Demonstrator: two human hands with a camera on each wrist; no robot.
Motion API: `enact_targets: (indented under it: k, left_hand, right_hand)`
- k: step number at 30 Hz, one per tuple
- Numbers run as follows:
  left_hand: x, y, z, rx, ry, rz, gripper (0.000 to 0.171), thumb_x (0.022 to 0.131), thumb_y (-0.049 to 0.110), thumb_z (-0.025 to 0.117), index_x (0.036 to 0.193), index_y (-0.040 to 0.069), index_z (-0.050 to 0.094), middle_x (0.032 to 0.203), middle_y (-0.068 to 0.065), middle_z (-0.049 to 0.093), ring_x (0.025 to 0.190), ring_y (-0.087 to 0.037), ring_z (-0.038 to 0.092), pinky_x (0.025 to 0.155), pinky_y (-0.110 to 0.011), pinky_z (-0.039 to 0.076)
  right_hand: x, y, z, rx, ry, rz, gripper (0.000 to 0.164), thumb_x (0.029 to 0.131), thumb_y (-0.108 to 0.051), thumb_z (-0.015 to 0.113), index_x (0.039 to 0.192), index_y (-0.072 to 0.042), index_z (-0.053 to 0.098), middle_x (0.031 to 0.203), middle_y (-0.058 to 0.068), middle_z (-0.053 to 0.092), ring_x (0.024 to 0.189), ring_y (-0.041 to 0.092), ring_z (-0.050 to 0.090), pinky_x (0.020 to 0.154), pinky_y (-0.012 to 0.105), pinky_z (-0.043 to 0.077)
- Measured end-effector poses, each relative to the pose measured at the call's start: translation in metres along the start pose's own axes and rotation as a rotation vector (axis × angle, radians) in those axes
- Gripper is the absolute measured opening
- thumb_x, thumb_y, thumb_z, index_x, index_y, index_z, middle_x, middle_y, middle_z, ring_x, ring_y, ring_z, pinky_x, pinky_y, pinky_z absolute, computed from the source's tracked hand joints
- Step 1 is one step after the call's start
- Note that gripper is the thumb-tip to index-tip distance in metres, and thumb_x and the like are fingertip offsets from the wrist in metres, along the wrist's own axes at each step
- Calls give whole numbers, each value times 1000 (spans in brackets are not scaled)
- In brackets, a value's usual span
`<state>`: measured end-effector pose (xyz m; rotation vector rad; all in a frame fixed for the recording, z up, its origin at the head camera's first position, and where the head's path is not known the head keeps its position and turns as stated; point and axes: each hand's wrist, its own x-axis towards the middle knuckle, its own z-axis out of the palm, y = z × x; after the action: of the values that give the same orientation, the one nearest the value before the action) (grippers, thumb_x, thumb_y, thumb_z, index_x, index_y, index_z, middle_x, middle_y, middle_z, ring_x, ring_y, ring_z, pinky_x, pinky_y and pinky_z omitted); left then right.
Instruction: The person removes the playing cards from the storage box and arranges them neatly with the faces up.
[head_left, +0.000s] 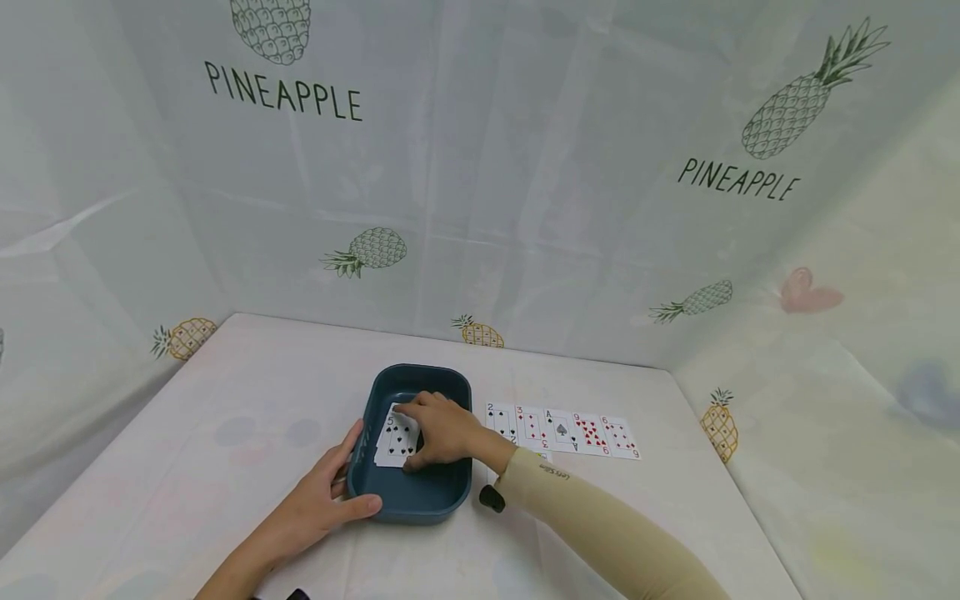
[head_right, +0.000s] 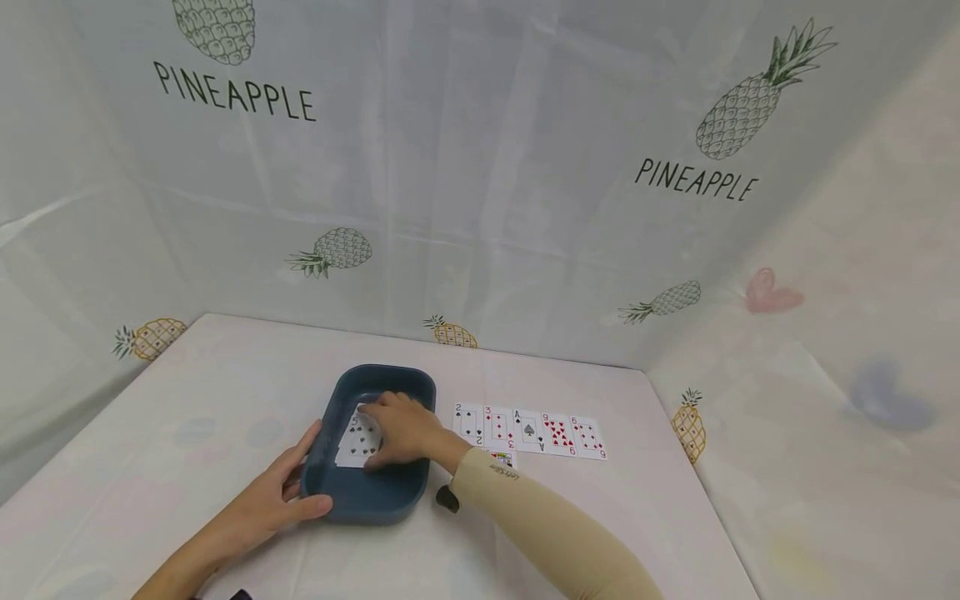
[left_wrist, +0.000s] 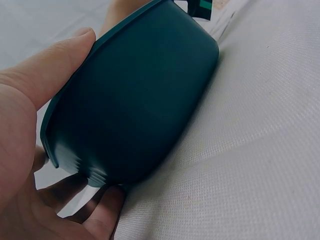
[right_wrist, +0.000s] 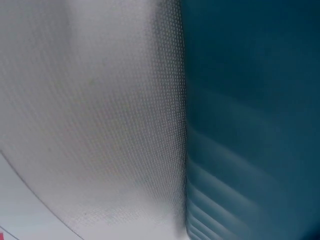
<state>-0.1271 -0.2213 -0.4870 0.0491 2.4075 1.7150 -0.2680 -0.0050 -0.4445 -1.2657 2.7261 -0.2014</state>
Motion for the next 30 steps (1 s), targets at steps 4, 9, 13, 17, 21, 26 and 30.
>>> enact_targets:
  k: [4, 9, 13, 17, 21, 26, 30]
  left_hand:
    - [0, 0, 0, -10, -2, 6, 108, 91, 40, 84, 172, 36, 12, 172, -24, 19, 148, -44, 45, 110, -48, 53]
    - [-1, 1, 0, -22, -3, 9, 108, 92, 39, 84, 172, 36, 11, 171, -25, 20, 147, -44, 46, 109, -47, 54]
    - [-2, 3, -1, -18, -2, 12, 108, 92, 39, 84, 172, 36, 11, 171, -25, 20, 147, -44, 46, 110, -47, 54]
    - [-2, 4, -1, -18, -8, 10, 108, 92, 39, 84, 172, 35, 11, 171, -25, 19, 148, -44, 45, 111, -47, 53]
    - [-2, 4, -2, -19, -13, 15, 108, 92, 39, 83, 172, 36, 10, 172, -24, 18, 149, -45, 43, 111, -46, 53]
    - [-1, 3, -1, -19, -12, 14, 108, 93, 39, 83, 172, 36, 10, 172, -24, 17, 150, -45, 42, 112, -46, 52]
    - [-1, 1, -1, -24, -11, 11, 108, 93, 38, 84, 172, 36, 10, 172, -24, 17, 150, -44, 43, 113, -45, 51]
  right_hand:
    - [0, -1, -1, 28, 1, 15, 86, 84, -47, 91, 157, -20, 55, 146, 2, 59, 127, 18, 56, 112, 36, 51]
    - [0, -1, 0, 52, 0, 21, 86, 84, -46, 92, 156, -20, 55, 148, 3, 59, 131, 18, 55, 113, 38, 51]
    - [0, -1, -2, 59, -3, 19, 86, 83, -46, 92, 156, -20, 55, 149, 2, 59, 130, 18, 55, 112, 38, 51]
    - [-1, -1, -4, 68, -4, 11, 87, 83, -44, 92, 157, -17, 54, 148, 4, 60, 129, 19, 55, 113, 37, 51]
    - [0, 1, -5, 78, -2, 1, 88, 83, -43, 93, 157, -13, 53, 147, 6, 60, 130, 20, 54, 115, 36, 49]
    - [0, 3, -4, 77, -3, -7, 89, 84, -44, 92, 157, -13, 53, 146, 6, 60, 128, 19, 54, 113, 32, 49]
    - [0, 4, -4, 90, 8, -4, 88, 84, -43, 92, 157, -14, 53, 143, 6, 58, 122, 16, 53, 105, 27, 52]
